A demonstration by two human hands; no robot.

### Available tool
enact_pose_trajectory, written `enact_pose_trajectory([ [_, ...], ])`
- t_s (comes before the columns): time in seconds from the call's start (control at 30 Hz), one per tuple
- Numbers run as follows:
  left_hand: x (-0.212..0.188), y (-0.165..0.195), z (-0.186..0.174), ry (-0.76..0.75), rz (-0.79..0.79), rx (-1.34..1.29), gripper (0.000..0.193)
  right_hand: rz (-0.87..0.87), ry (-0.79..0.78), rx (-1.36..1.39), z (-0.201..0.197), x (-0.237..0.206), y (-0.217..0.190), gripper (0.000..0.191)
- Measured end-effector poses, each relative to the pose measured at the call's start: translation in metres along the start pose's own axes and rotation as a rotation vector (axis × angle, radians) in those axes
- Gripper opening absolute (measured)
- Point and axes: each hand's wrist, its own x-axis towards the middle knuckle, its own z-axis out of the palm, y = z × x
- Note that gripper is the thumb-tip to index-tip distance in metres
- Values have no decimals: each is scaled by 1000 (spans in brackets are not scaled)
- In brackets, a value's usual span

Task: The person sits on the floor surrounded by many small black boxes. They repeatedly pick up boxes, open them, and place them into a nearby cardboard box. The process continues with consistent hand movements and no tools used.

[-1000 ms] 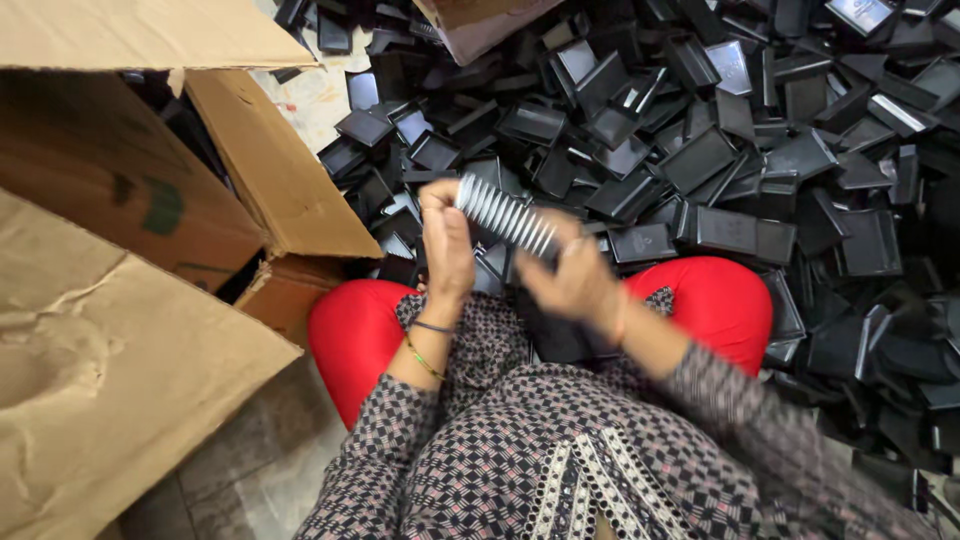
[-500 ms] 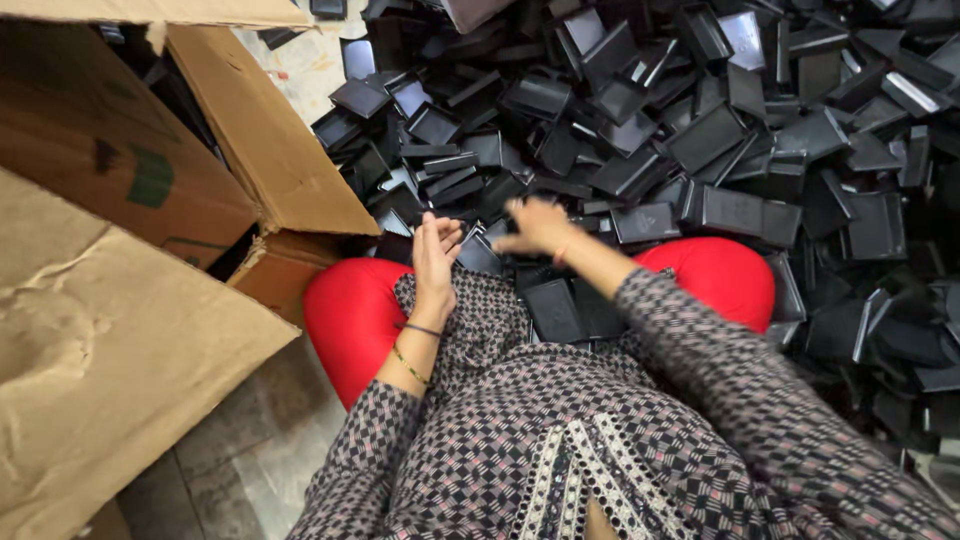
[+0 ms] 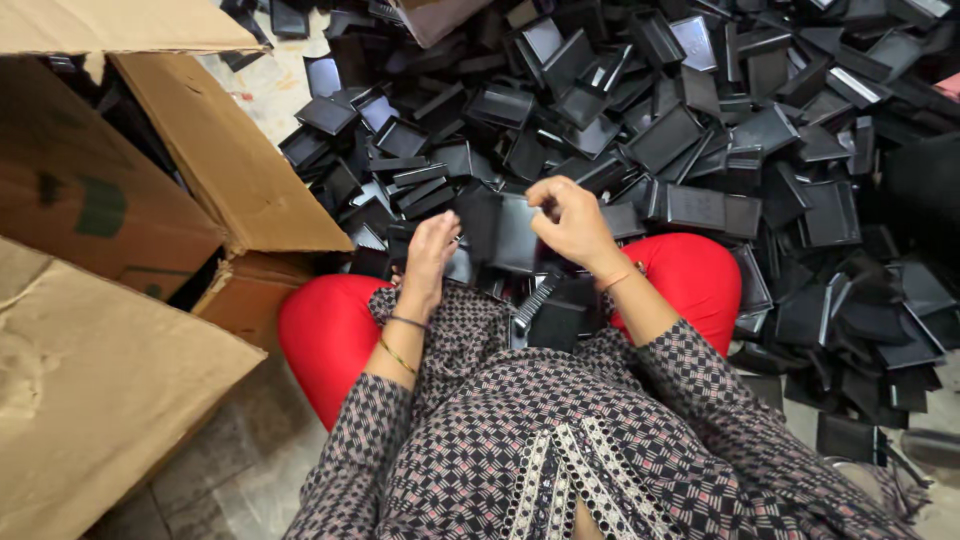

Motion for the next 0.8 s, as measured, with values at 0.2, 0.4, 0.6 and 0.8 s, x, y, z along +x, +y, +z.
enact_pose_trajectory([
  [0.2, -16, 29, 39, -550, -518, -607, 50, -403, -149, 104, 9, 3, -36, 13],
  [0.4, -33, 30, 32, -257, -306, -724, 41, -246, 65, -863, -44, 29, 81, 32],
  [0.6, -19, 14, -2, -42, -215, -685, 17, -280, 81, -801, -48, 38, 121, 26],
  [0.8, -23, 28, 32, -97, -398, -540, 30, 146, -131, 533, 0, 13, 49, 34],
])
